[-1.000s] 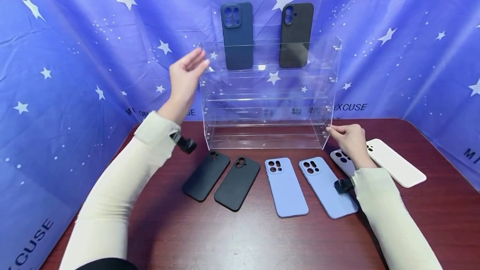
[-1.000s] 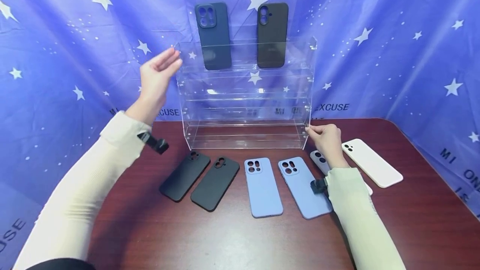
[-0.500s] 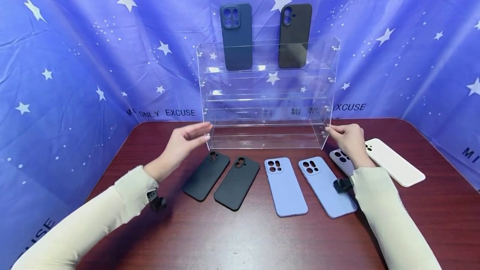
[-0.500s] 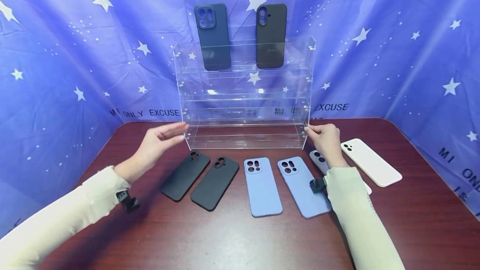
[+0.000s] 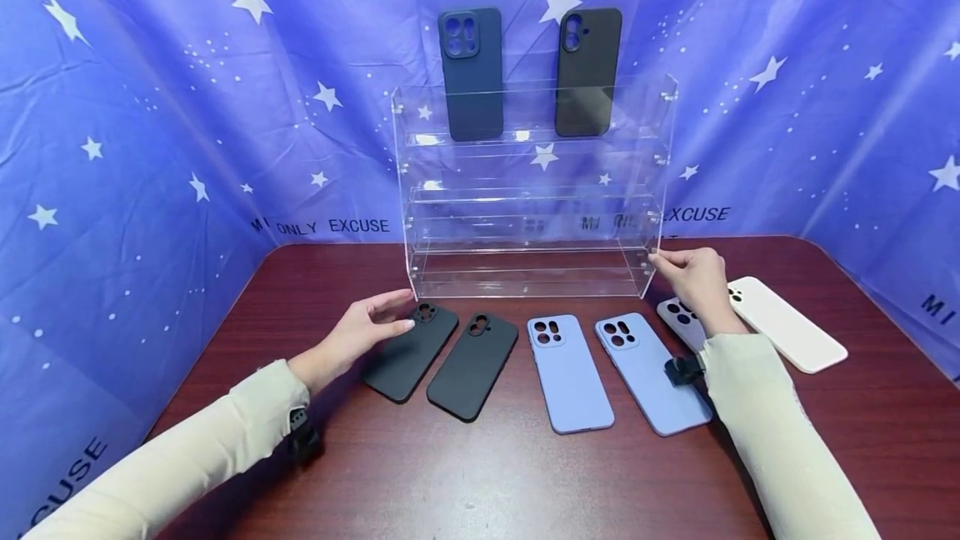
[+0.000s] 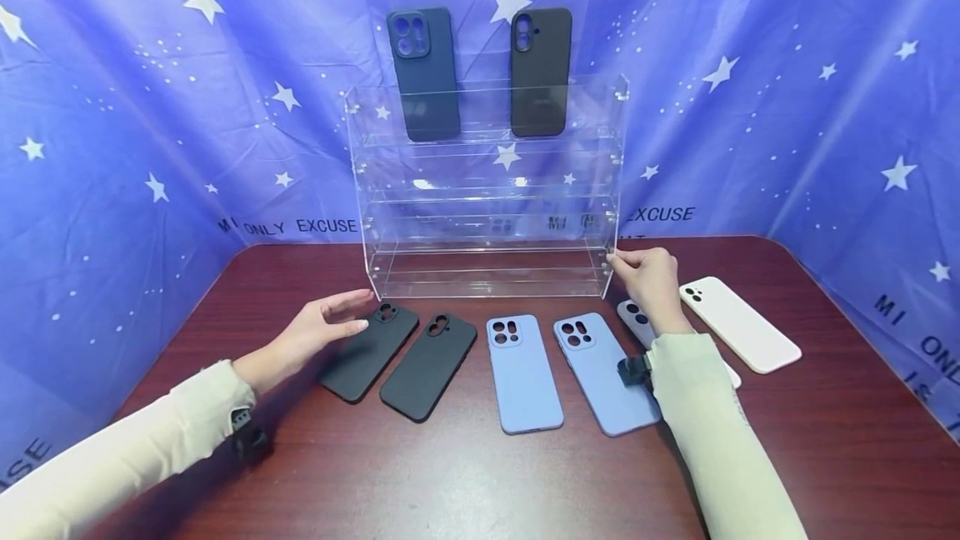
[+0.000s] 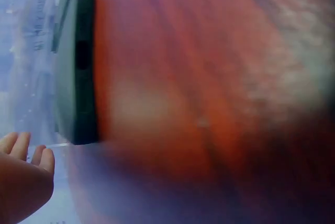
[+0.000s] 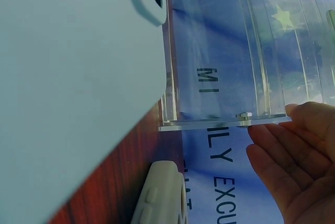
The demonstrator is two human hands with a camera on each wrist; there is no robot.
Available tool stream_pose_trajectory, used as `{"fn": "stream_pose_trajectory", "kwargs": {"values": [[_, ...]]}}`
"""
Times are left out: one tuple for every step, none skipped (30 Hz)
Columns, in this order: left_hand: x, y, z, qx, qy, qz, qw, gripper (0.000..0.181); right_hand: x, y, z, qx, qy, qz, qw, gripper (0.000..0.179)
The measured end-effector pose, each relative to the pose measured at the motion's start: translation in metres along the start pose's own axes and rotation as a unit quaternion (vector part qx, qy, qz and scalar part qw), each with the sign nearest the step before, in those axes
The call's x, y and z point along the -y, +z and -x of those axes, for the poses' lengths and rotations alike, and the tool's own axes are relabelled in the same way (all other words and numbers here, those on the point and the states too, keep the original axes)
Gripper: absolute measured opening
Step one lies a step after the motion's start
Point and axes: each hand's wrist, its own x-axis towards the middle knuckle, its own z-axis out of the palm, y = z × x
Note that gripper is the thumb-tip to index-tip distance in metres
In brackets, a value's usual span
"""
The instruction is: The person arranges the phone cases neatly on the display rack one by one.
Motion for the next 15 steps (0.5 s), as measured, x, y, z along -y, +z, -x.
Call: {"fn": "stream_pose_trajectory", "kwargs": {"values": [[0.002, 0.001, -0.001, 0.003, -0.007, 0.0, 1.0, 0.059, 0.0, 0.0, 0.0, 0.001, 0.001, -0.001, 1.0, 0.023], [0.005, 0.002, -0.001, 0.007, -0.012, 0.001, 0.9999, 0.06, 0.0, 0.0, 0.0, 0.003, 0.003, -0.001, 1.0, 0.023], [0.007, 0.002, -0.002, 0.011, -0.014, 0.001, 0.9998, 0.062, 0.0, 0.0, 0.0, 0.004, 0.004, -0.001, 1.0, 0.023], [0.009, 0.003, -0.003, 0.014, -0.015, 0.003, 0.9998, 0.063, 0.0, 0.0, 0.0, 0.005, 0.005, -0.002, 1.0, 0.023], [0.012, 0.004, -0.004, 0.014, -0.016, 0.003, 0.9998, 0.064, 0.0, -0.001, 0.0, 0.006, 0.005, -0.002, 1.0, 0.024], [0.014, 0.004, -0.005, 0.014, -0.017, 0.004, 0.9997, 0.065, 0.0, -0.001, -0.001, 0.006, 0.005, -0.002, 1.0, 0.024], [0.016, 0.004, -0.006, 0.015, -0.017, 0.003, 0.9997, 0.067, 0.0, 0.0, -0.001, 0.007, 0.005, -0.003, 1.0, 0.024], [0.017, 0.004, -0.006, 0.016, -0.015, -0.001, 0.9998, 0.067, 0.0, 0.0, -0.001, 0.008, 0.005, -0.003, 1.0, 0.024], [0.018, 0.004, -0.006, 0.017, -0.014, -0.009, 0.9997, 0.068, 0.0, 0.0, -0.001, 0.009, 0.004, -0.003, 1.0, 0.024], [0.019, 0.004, -0.007, 0.018, -0.014, -0.018, 0.9996, 0.069, 0.0, 0.0, -0.001, 0.009, 0.004, -0.003, 0.9999, 0.024], [0.019, 0.005, -0.007, 0.02, -0.013, -0.028, 0.9993, 0.07, 0.0, 0.0, -0.001, 0.009, 0.003, -0.003, 0.9999, 0.024], [0.019, 0.005, -0.007, 0.024, -0.012, -0.04, 0.9988, 0.071, 0.0, 0.0, -0.001, 0.009, 0.003, -0.002, 1.0, 0.024], [0.019, 0.006, -0.008, 0.029, -0.011, -0.055, 0.998, 0.072, 0.0, 0.0, -0.001, 0.008, 0.003, -0.003, 1.0, 0.024], [0.018, 0.006, -0.008, 0.033, -0.01, -0.071, 0.9969, 0.073, 0.0, 0.0, -0.001, 0.007, 0.004, -0.004, 1.0, 0.024], [0.018, 0.007, -0.008, 0.038, -0.01, -0.085, 0.9956, 0.075, 0.0, 0.0, -0.001, 0.006, 0.004, -0.005, 1.0, 0.024]]}}
